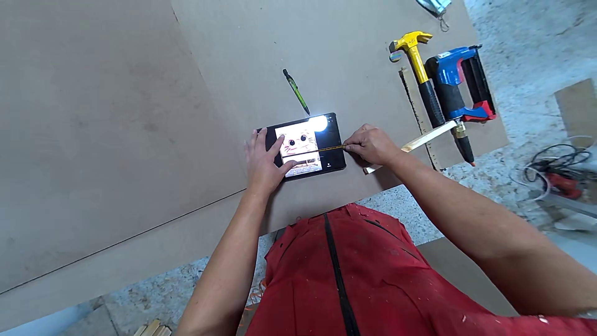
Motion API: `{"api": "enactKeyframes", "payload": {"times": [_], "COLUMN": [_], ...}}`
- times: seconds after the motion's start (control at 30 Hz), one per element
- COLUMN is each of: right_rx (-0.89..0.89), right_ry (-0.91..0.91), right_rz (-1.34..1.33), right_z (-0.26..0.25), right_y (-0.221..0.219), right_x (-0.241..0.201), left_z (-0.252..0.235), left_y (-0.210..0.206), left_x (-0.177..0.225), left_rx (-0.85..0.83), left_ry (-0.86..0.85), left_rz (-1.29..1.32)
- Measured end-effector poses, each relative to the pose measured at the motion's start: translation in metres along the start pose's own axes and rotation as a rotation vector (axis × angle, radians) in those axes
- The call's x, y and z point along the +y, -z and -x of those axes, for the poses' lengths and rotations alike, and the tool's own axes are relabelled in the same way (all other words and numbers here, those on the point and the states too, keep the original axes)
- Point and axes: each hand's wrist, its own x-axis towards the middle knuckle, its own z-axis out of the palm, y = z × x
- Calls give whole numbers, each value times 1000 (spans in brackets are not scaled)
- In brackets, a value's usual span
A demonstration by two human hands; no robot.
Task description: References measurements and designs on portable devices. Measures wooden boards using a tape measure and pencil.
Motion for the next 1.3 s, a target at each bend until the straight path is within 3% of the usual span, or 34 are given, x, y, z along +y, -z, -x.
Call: {"api": "enactKeyframes", "payload": {"times": [0.27,0.5,0.63,1.17,1.3], "right_rx": [7,13,8,-25,-8], "right_ry": [7,24,11,5,-60], "right_rz": [0,4,-10,10,-84], "right_z": [1,0,-1,-2,6], "right_y": [-1,-2,-1,-1,18], "right_x": [1,3,2,3,-3], "left_z": [55,110,131,132,131], "left_y": [17,-5,-33,-41,-41], "left_x": [-35,-71,-78,-75,-74], "left_rx": [162,262,208,168,156], "left_ry": [223,299,300,321,316], "left_rz": [148,48,-20,-71,-67]}}
